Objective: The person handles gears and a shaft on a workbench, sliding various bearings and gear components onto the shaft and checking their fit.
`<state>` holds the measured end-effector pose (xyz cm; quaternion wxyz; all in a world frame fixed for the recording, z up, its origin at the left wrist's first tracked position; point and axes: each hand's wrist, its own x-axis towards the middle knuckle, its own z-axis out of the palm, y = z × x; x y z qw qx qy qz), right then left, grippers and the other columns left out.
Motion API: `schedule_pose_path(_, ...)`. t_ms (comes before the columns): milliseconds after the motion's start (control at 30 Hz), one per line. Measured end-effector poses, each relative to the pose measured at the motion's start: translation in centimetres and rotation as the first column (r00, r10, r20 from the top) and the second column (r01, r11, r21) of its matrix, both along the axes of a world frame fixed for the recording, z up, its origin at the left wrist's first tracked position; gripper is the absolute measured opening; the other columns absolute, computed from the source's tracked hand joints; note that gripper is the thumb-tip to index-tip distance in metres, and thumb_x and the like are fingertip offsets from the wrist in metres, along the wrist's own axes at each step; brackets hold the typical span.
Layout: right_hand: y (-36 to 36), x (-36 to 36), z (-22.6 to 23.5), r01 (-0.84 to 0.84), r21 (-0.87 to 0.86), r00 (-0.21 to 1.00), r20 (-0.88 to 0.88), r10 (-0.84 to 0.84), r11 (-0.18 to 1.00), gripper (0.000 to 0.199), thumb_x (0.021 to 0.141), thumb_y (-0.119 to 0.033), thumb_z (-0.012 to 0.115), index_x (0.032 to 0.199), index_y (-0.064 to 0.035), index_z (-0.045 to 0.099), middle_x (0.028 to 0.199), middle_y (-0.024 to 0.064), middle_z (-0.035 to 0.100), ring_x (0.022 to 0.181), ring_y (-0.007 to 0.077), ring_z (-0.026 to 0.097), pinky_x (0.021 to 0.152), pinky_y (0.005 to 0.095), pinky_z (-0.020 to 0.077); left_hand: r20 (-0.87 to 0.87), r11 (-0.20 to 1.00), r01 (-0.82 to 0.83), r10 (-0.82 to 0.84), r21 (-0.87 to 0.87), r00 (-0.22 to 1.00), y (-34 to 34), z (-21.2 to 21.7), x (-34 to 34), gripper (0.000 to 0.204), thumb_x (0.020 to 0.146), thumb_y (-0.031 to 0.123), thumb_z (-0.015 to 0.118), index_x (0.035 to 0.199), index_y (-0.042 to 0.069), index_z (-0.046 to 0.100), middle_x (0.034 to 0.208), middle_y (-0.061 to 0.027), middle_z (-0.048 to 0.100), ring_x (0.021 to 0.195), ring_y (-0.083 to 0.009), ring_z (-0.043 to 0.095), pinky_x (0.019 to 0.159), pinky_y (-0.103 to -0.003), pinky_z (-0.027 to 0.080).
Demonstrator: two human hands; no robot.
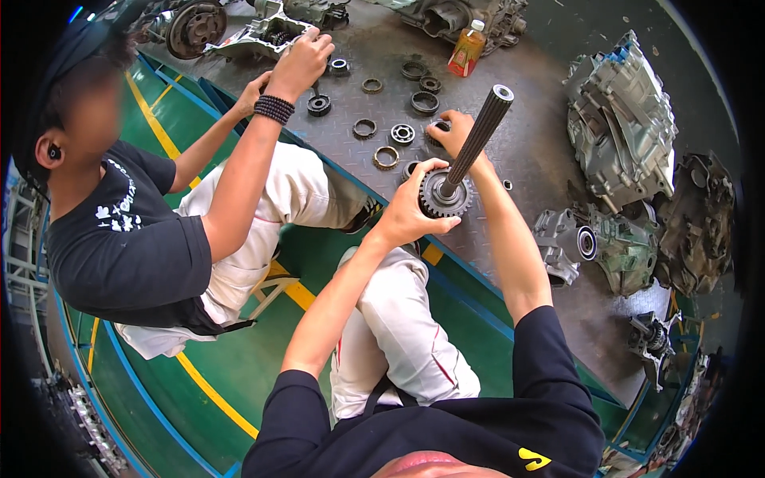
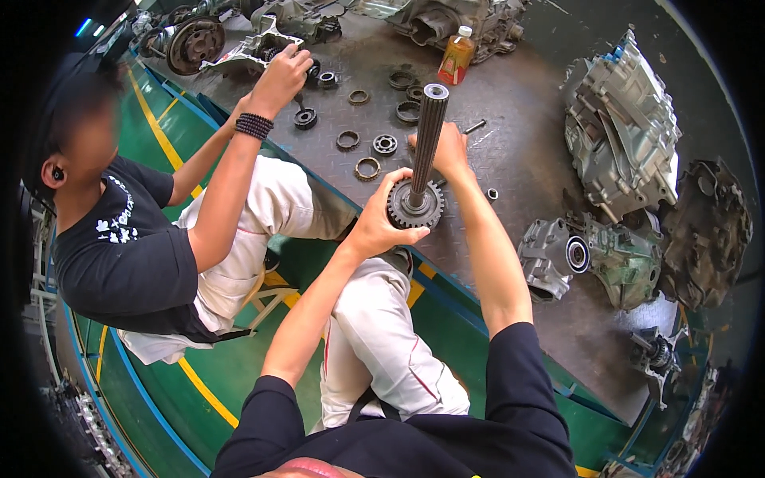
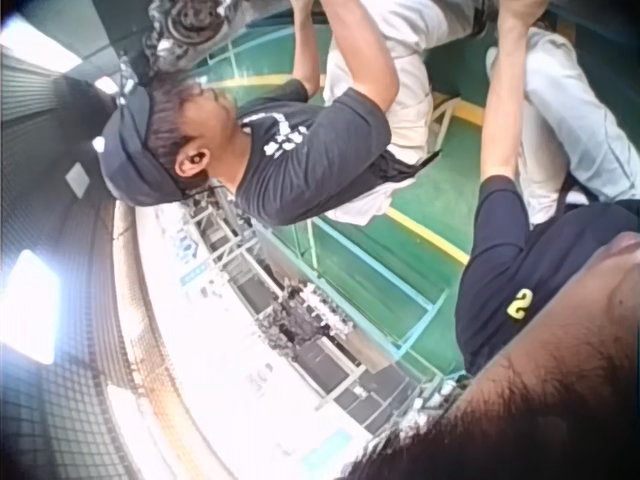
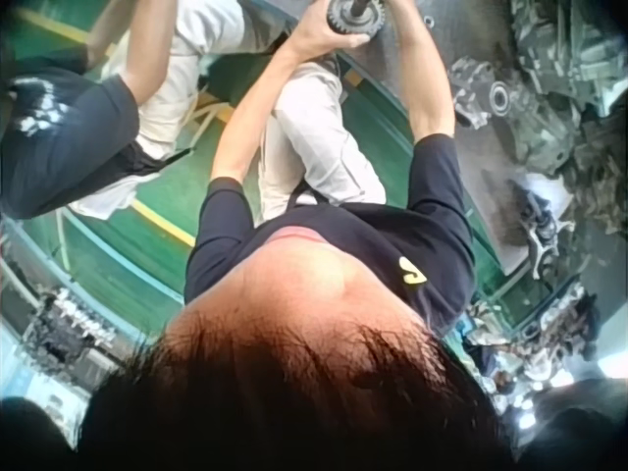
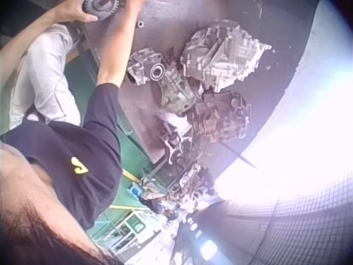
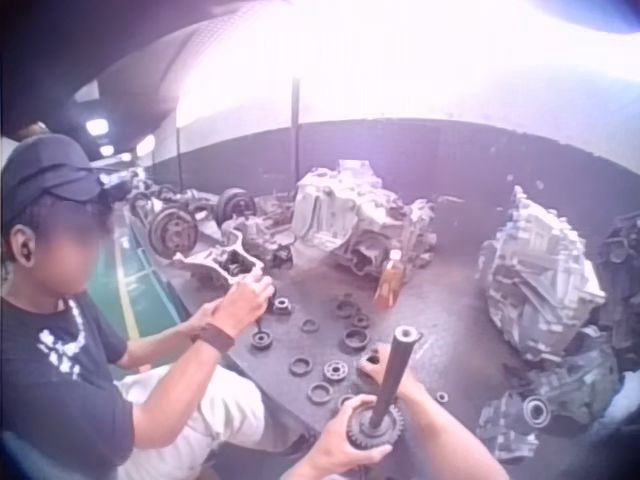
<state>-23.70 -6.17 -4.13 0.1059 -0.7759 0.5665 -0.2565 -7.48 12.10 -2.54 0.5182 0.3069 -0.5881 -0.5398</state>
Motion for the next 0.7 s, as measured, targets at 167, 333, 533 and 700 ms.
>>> schedule_pose_path(167, -0.4, 1.8, 4.4, -0.213, 0.127, 0.907, 0.395, 0.148, 0.969, 0.038, 0.098, -0.031, 0.075, 0.115, 0.0026, 0.074, 0.107, 0.0145, 0.079, 0.099, 0.0221, 0.075, 0.089, 0.0342, 0.0577, 0.047, 1.000, -0.008, 0.009, -0.015, 0.999, -0.2, 0.2, -0.2, 0.093, 0.069, 0.019, 0.093, 0.147, 0.003, 0.044, 0.129, -0.0098, 0.061, 0.118, -0.0155, 0.060, 0.107, -0.032, 0.048)
schedule_pose_path(333, 7.6, 0.4, 12.9, -0.615, -0.143, -0.033, 0.987, 0.156, 0.776, 0.069, 0.114, -0.051, 0.029, 0.140, 0.0055, 0.057, 0.114, 0.0183, 0.074, 0.098, 0.0292, 0.071, 0.102, 0.0467, 0.0526, 0.096, 0.998, -0.051, 0.054, -0.038, 0.994, -0.4, 1.0, -0.5, 0.093, 0.069, 0.020, 0.093, 0.146, 0.002, 0.044, 0.124, -0.0111, 0.064, 0.115, -0.0171, 0.062, 0.105, -0.033, 0.048)
schedule_pose_path(533, 15.6, 0.8, 12.0, -0.444, -0.201, 0.351, 0.857, 0.376, 0.873, 0.064, 0.113, -0.054, 0.040, 0.127, 0.0058, 0.057, 0.081, 0.0014, 0.052, 0.076, 0.0112, 0.054, 0.077, 0.0289, 0.0512, 0.133, 0.997, -0.073, 0.071, 0.008, 0.989, 0.0, 1.1, -0.6, 0.106, 0.068, 0.021, 0.095, 0.155, 0.002, 0.038, 0.138, -0.0118, 0.055, 0.129, -0.0196, 0.054, 0.112, -0.032, 0.042)
schedule_pose_path(700, 15.1, 0.3, 10.3, -0.541, -0.186, 0.238, 0.901, 0.362, 0.820, 0.060, 0.111, -0.056, 0.041, 0.119, 0.0016, 0.053, 0.082, 0.0017, 0.051, 0.072, 0.0110, 0.053, 0.080, 0.0351, 0.0550, -0.207, 0.996, -0.060, 0.046, -0.063, 0.977, -1.9, -1.0, 2.2, 0.073, 0.089, 0.016, 0.081, 0.152, 0.003, 0.044, 0.142, -0.0136, 0.057, 0.141, -0.0212, 0.047, 0.118, -0.040, 0.038)
